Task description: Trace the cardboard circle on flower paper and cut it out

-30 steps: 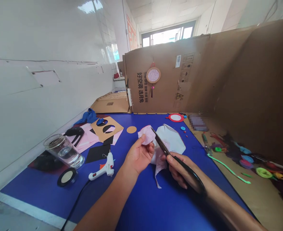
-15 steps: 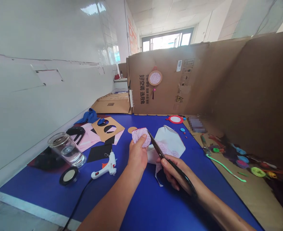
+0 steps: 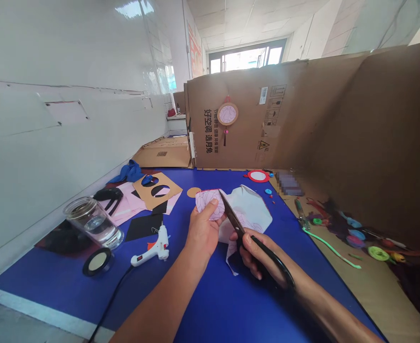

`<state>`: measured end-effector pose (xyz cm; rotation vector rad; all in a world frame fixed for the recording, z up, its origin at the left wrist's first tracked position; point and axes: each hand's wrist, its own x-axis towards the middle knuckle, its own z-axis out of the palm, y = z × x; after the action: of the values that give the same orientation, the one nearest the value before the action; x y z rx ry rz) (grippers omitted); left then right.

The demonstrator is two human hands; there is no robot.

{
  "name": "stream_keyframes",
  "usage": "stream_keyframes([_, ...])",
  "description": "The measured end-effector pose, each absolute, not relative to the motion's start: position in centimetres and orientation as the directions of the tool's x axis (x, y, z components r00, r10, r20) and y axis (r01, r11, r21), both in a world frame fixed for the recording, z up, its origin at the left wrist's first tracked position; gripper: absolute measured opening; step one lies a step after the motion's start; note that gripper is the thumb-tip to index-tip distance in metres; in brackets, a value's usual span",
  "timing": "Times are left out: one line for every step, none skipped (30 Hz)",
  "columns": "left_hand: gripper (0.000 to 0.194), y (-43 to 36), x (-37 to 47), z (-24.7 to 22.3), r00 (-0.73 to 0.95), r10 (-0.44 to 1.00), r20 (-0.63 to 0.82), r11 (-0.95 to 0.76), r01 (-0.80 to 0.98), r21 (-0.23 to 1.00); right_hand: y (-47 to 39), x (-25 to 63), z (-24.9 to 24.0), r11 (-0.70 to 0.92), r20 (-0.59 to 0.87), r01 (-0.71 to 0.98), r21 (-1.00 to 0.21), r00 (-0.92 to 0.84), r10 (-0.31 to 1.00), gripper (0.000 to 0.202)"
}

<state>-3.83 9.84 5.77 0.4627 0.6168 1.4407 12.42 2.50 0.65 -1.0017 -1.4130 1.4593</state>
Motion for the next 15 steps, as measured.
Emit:
stream_keyframes([0.041, 9.79, -3.80, 5.76, 0.023, 0.993, -0.112, 0.090, -0.765, 0.638, 2.46, 12.46, 0.77, 0.001, 0.014, -0.040, -0.999, -0.318, 0.948, 0.069])
stream_keyframes([0.042, 9.76, -3.77, 5.75, 0.024, 0.993, -0.113, 0.092, -0.763, 0.640, 2.41, 12.49, 0.88, 0.002, 0.014, -0.040, -0.999, -0.316, 0.949, 0.069])
stream_keyframes([0.042, 9.73, -3.74, 5.75, 0.026, 0.993, -0.115, 0.094, -0.761, 0.642, 2.38, 12.51, 0.99, 0.003, 0.016, -0.040, -0.999, -0.316, 0.948, 0.069])
stream_keyframes([0.042, 9.72, -3.71, 5.77, 0.028, 0.993, -0.116, 0.097, -0.759, 0.644, 2.34, 12.53, 1.09, 0.006, 0.019, -0.042, -0.999, -0.316, 0.949, 0.069])
stream_keyframes([0.042, 9.71, -3.69, 5.79, 0.031, 0.992, -0.119, 0.101, -0.755, 0.647, 2.32, 12.55, 1.18, 0.009, 0.022, -0.041, -0.999, -0.315, 0.949, 0.069])
stream_keyframes([0.043, 9.69, -3.67, 5.84, 0.034, 0.992, -0.122, 0.106, -0.752, 0.650, 2.31, 12.57, 1.24, 0.015, 0.026, -0.038, -0.999, -0.314, 0.949, 0.068])
stream_keyframes([0.043, 9.66, -3.66, 5.90, 0.033, 0.991, -0.126, 0.108, -0.751, 0.652, 2.30, 12.59, 1.28, 0.019, 0.030, -0.037, -0.999, -0.312, 0.949, 0.068])
stream_keyframes([0.043, 9.63, -3.65, 5.97, 0.030, 0.991, -0.132, 0.110, -0.750, 0.653, 2.30, 12.61, 1.29, 0.022, 0.032, -0.038, -0.999, -0.314, 0.949, 0.068])
stream_keyframes([0.043, 9.58, -3.65, 6.04, 0.027, 0.990, -0.136, 0.110, -0.749, 0.653, 2.30, 12.64, 1.30, 0.023, 0.034, -0.040, -0.999, -0.317, 0.948, 0.068])
stream_keyframes([0.043, 9.54, -3.65, 6.12, 0.024, 0.990, -0.138, 0.109, -0.749, 0.654, 2.31, 12.68, 1.30, 0.024, 0.036, -0.042, -0.999, -0.319, 0.947, 0.067])
stream_keyframes([0.044, 9.49, -3.66, 6.18, 0.020, 0.990, -0.137, 0.106, -0.748, 0.655, 2.32, 12.72, 1.29, 0.024, 0.037, -0.042, -0.999, -0.321, 0.946, 0.067])
stream_keyframes([0.045, 9.45, -3.67, 6.22, 0.021, 0.991, -0.135, 0.105, -0.747, 0.656, 2.34, 12.77, 1.29, 0.026, 0.037, -0.038, -0.999, -0.322, 0.946, 0.066])
stream_keyframes([0.046, 9.43, -3.69, 6.25, 0.023, 0.991, -0.131, 0.105, -0.746, 0.658, 2.34, 12.83, 1.30, 0.027, 0.036, -0.032, -0.999, -0.322, 0.946, 0.065])
stream_keyframes([0.046, 9.42, -3.70, 6.26, 0.028, 0.992, -0.127, 0.105, -0.744, 0.660, 2.34, 12.87, 1.33, 0.029, 0.036, -0.026, -0.999, -0.321, 0.946, 0.065])
stream_keyframes([0.045, 9.42, -3.72, 6.25, 0.031, 0.992, -0.124, 0.106, -0.742, 0.662, 2.34, 12.92, 1.37, 0.033, 0.038, -0.022, -0.999, -0.319, 0.947, 0.064])
